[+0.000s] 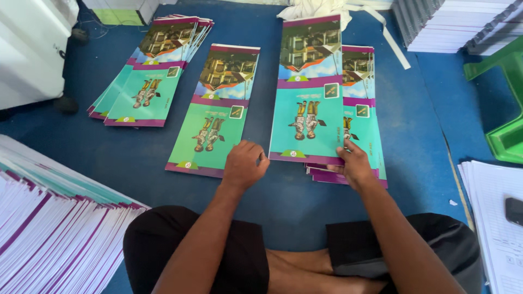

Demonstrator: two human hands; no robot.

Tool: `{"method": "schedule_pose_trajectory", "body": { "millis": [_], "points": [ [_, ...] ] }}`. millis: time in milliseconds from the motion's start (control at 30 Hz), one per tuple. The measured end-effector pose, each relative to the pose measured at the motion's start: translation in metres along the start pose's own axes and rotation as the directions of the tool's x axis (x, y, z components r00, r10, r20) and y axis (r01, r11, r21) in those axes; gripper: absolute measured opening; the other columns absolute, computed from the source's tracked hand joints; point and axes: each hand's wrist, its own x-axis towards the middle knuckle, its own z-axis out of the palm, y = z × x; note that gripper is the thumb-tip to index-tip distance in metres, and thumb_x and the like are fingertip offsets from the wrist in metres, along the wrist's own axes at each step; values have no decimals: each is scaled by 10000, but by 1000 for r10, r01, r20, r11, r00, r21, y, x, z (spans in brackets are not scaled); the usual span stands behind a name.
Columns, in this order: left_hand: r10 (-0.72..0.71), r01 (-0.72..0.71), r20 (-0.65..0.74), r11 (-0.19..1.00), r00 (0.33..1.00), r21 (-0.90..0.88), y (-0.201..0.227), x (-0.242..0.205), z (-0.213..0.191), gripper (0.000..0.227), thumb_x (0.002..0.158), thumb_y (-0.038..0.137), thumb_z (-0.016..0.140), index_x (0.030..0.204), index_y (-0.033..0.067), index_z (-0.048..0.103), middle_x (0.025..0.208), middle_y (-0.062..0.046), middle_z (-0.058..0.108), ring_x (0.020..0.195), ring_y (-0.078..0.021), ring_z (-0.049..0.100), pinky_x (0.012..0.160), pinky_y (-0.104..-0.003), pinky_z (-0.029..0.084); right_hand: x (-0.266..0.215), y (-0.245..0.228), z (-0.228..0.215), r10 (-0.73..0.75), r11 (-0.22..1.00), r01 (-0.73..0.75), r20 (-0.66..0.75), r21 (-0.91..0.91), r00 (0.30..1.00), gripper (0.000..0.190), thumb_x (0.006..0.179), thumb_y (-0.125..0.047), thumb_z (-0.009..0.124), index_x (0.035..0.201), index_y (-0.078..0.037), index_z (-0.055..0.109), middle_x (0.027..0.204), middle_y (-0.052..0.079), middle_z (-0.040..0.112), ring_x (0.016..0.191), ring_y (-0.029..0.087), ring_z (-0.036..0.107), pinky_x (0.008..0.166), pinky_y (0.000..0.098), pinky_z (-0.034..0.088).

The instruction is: The person sits on the floor and repeatedly picks up book covers from one pile, places them onto a stack of white pages, and then moves the assembled unit to a growing stack. The person continues this process, handling multiple covers and page stacks to build a larger pile of assembled books.

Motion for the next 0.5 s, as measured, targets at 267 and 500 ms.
{"method": "schedule_pose_trajectory", "body": {
  "millis": [267, 500],
  "points": [
    [-16, 15, 12, 999, 1000, 28, -4, -4, 5, 93, 771, 85, 742, 776, 53, 655, 791, -82, 650, 809, -289, 622, 709, -439, 501, -12, -6, -40, 35, 999, -39, -107, -34, 994, 495, 1055, -124, 494, 1540, -53, 423, 1257, 135, 610, 938, 188, 670, 717, 302, 646],
    [-31, 29, 59, 999, 998, 45, -9, -7, 7, 84, 795, 101, 746, 792, 58, 673, 833, -80, 679, 845, -295, 628, 760, -440, 519, -12, -1, -60, 73, 996, -83, -193, -41, 978, 487, 1064, -133, 475, 1549, -93, 445, 1177, 143, 639, 866, 197, 667, 688, 295, 622]
  ]
}}
